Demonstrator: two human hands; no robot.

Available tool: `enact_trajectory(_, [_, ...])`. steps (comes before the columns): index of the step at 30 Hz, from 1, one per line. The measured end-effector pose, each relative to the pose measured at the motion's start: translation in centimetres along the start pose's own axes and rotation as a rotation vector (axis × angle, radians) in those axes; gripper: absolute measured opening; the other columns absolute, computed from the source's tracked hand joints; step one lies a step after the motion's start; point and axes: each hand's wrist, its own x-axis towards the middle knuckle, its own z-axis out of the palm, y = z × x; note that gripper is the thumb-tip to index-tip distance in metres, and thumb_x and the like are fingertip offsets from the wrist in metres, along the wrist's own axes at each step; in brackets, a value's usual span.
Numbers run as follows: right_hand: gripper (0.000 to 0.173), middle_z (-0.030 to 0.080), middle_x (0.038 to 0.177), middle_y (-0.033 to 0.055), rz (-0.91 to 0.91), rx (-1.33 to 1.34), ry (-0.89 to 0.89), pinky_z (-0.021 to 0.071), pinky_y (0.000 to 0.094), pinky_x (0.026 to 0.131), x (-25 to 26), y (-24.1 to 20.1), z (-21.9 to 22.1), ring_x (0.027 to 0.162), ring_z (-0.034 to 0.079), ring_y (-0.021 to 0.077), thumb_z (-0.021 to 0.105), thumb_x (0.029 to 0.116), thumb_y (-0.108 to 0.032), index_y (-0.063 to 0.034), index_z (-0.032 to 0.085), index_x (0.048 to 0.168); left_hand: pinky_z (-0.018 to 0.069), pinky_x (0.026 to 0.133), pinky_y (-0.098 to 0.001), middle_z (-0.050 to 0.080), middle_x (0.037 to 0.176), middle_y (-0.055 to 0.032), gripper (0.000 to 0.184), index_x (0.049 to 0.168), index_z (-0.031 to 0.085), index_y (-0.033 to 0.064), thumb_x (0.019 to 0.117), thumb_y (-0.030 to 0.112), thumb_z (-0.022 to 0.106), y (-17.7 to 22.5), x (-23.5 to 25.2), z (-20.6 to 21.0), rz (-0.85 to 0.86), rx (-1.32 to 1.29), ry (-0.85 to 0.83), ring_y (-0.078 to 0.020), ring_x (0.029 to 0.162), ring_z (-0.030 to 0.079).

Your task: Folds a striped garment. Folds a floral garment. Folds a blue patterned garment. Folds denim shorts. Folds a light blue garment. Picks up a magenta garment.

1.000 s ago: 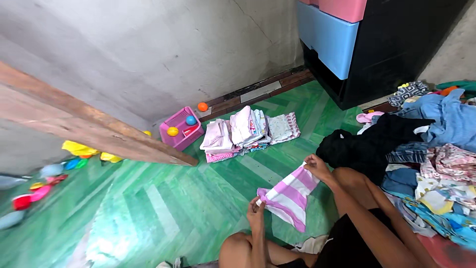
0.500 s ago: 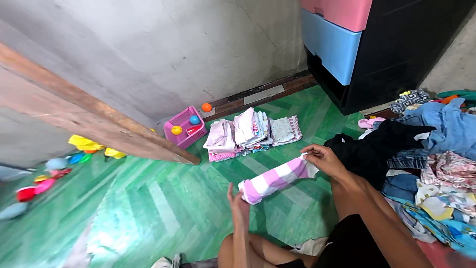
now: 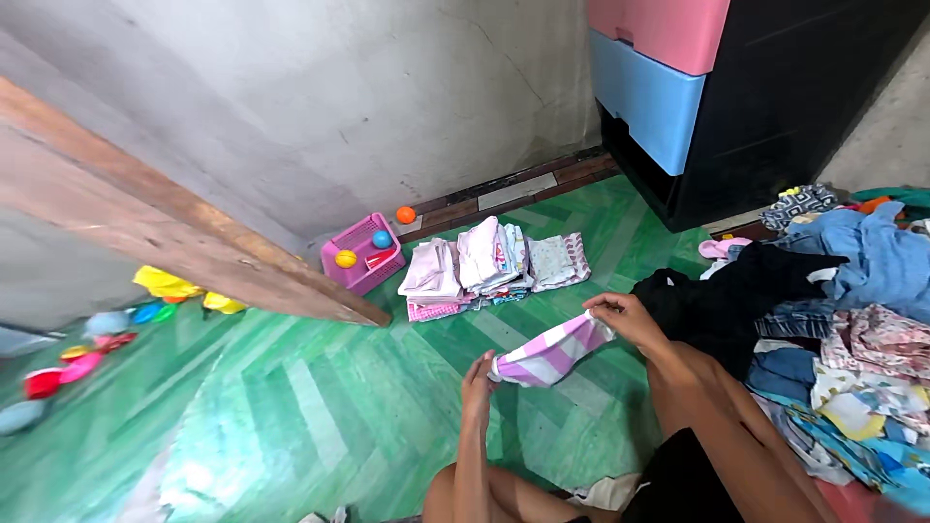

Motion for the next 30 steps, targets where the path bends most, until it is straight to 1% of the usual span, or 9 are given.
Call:
enact_trajectory(2, [0.017, 0.072, 0.102, 0.0083, -0.016, 0.014, 0.018, 0.0535, 0.0248, 0.081, -0.2, -0.2, -0.3, 0.088, 0.065, 0.0077, 0.063, 0.0969, -0.008, -0.0010, 0.074, 0.108, 0.0550, 0.083, -0.0381, 0.065, 0.116, -0.0215, 0.046, 0.139, 0.050, -0.0051, 0.0965, 0.003, 0.065, -0.7, -0.5, 0.0, 0.033, 0.042, -0.029, -0.0217, 0.095, 0.065])
enact_trajectory(5, [0.017, 0.072, 0.099, 0.0078, 0.021, -0.030, 0.037, 0.0530, 0.0234, 0.077, -0.7, 0.3, -1.1, 0.083, 0.064, 0.0064, 0.063, 0.0971, -0.008, -0.0008, 0.074, 0.107, 0.0554, 0.071, -0.0323, 0.066, 0.095, -0.0160, 0.060, 0.138, 0.045, -0.0072, 0.0850, -0.005, 0.072, -1.9, -0.9, -0.2, 0.114, 0.177, 0.002, -0.0148, 0.077, 0.063])
enact_trajectory(9, [0.018, 0.071, 0.103, 0.0131, 0.155, -0.156, -0.036, 0.0535, 0.0326, 0.084, 0.2, 1.8, -1.4, 0.088, 0.065, 0.0143, 0.062, 0.0993, -0.008, 0.0004, 0.073, 0.111, 0.0525, 0.064, -0.0282, 0.066, 0.091, -0.0156, 0.055, 0.140, 0.043, -0.0061, 0.0904, -0.005, 0.069, -1.9, 0.1, -0.4, 0.088, 0.126, 0.118, -0.0122, 0.070, 0.061])
enact_trajectory(12, [0.023, 0.071, 0.112, 0.0153, 0.196, -0.213, -0.025, 0.0525, 0.0402, 0.092, 2.2, 2.9, -0.6, 0.099, 0.067, 0.0215, 0.060, 0.1002, -0.009, -0.0024, 0.073, 0.117, 0.0525, 0.066, -0.0322, 0.064, 0.108, -0.0225, 0.061, 0.145, 0.037, -0.0051, 0.0919, -0.005, 0.067, -0.1, 1.7, -0.3, 0.126, 0.069, 0.197, -0.0179, 0.077, 0.062])
enact_trajectory(17, [0.031, 0.071, 0.111, 0.0135, -0.055, -0.162, 0.138, 0.0529, 0.0341, 0.085, 3.3, 3.4, 1.0, 0.095, 0.065, 0.0193, 0.059, 0.1000, -0.015, -0.0067, 0.070, 0.128, 0.0550, 0.070, -0.0276, 0.064, 0.115, -0.0186, 0.045, 0.135, 0.047, -0.0103, 0.0929, -0.002, 0.059, 2.8, 3.3, -1.1, 0.530, 0.050, 0.219, -0.0127, 0.083, 0.065])
enact_trajectory(20, [0.027, 0.071, 0.114, 0.0138, -0.098, -0.166, 0.122, 0.0534, 0.0339, 0.084, 2.1, 4.2, 1.3, 0.101, 0.064, 0.0226, 0.062, 0.0984, -0.015, -0.0068, 0.074, 0.121, 0.0560, 0.078, -0.0236, 0.064, 0.117, -0.0157, 0.032, 0.124, 0.054, -0.0118, 0.0931, -0.003, 0.056, 1.9, 2.7, -2.1, 0.668, 0.065, 0.185, -0.0092, 0.094, 0.065])
enact_trajectory(23, [0.018, 0.072, 0.109, 0.0150, -0.050, -0.271, 0.017, 0.0504, 0.0428, 0.096, 1.0, 7.5, 1.6, 0.109, 0.062, 0.0297, 0.065, 0.0953, -0.013, -0.0036, 0.077, 0.105, 0.0556, 0.080, -0.0261, 0.068, 0.115, -0.0163, 0.029, 0.121, 0.059, -0.0114, 0.0942, -0.003, 0.053, -1.8, 2.1, -2.8, 0.603, 0.192, 0.083, -0.0099, 0.090, 0.066])
enact_trajectory(26, [0.021, 0.071, 0.117, 0.0163, 0.118, -0.487, -0.203, 0.0426, 0.0495, 0.109, 0.0, 11.6, 1.8, 0.122, 0.059, 0.0352, 0.063, 0.0975, -0.016, -0.0040, 0.077, 0.107, 0.0571, 0.084, -0.0401, 0.064, 0.128, -0.0235, 0.032, 0.128, 0.059, -0.0085, 0.0957, -0.007, 0.054, -6.2, 1.4, -2.7, 0.303, 0.417, -0.008, -0.0248, 0.094, 0.069])
enact_trajectory(30, [0.023, 0.069, 0.125, 0.0184, 0.290, -0.720, -0.476, 0.0392, 0.0571, 0.112, -1.0, 14.7, 2.7, 0.132, 0.052, 0.0401, 0.061, 0.0982, -0.015, -0.0051, 0.077, 0.112, 0.0548, 0.093, -0.0510, 0.061, 0.128, -0.0277, 0.036, 0.129, 0.061, -0.0059, 0.0926, -0.008, 0.058, -11.2, 1.1, -2.6, 0.025, 0.646, -0.105, -0.0382, 0.109, 0.065])
